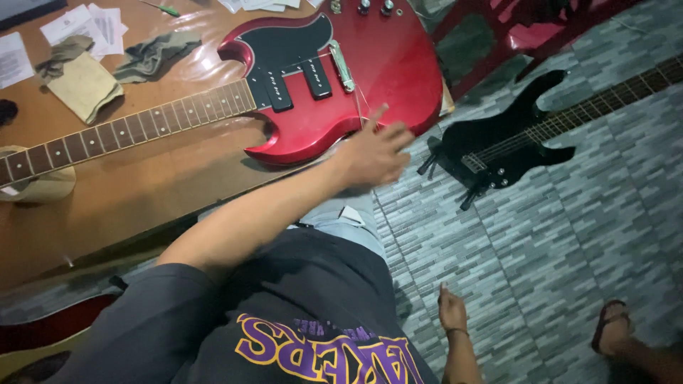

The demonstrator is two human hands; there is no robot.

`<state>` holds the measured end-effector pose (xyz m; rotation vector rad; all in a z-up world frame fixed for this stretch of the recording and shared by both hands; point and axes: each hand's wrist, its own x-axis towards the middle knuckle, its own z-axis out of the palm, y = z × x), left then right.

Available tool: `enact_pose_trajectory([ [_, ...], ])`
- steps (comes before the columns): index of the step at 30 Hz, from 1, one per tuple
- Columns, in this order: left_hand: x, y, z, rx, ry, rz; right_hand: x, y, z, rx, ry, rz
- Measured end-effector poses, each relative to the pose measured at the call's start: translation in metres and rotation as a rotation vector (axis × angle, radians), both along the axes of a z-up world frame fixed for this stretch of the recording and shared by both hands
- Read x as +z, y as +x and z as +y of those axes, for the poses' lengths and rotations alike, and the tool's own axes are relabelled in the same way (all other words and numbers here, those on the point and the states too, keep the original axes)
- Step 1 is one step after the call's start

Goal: Inspecting and adjusting the components of an electric guitar, specifically the strings and tuning pegs on the headstock.

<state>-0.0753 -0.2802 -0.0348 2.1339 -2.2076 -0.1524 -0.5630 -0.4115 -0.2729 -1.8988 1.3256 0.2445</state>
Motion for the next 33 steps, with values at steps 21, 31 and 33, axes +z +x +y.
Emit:
enact_pose_trajectory([
  [21, -0.155, -0.148, -0.031, -0.203, -0.354, 0.222, 0.241, 0.365, 0.01, 0.648, 0.475, -0.485],
  [31, -0.107, -0.123, -0.001, -0.598, -0.457, 0.247, 0.153, 0.297, -0.026, 0.482, 0.019, -0.409],
  [33, -0.09, -0.1, 0.02, -0.493, -0.479, 0.343, 0.127, 0.279, -0.013, 0.564, -0.168, -0.3],
])
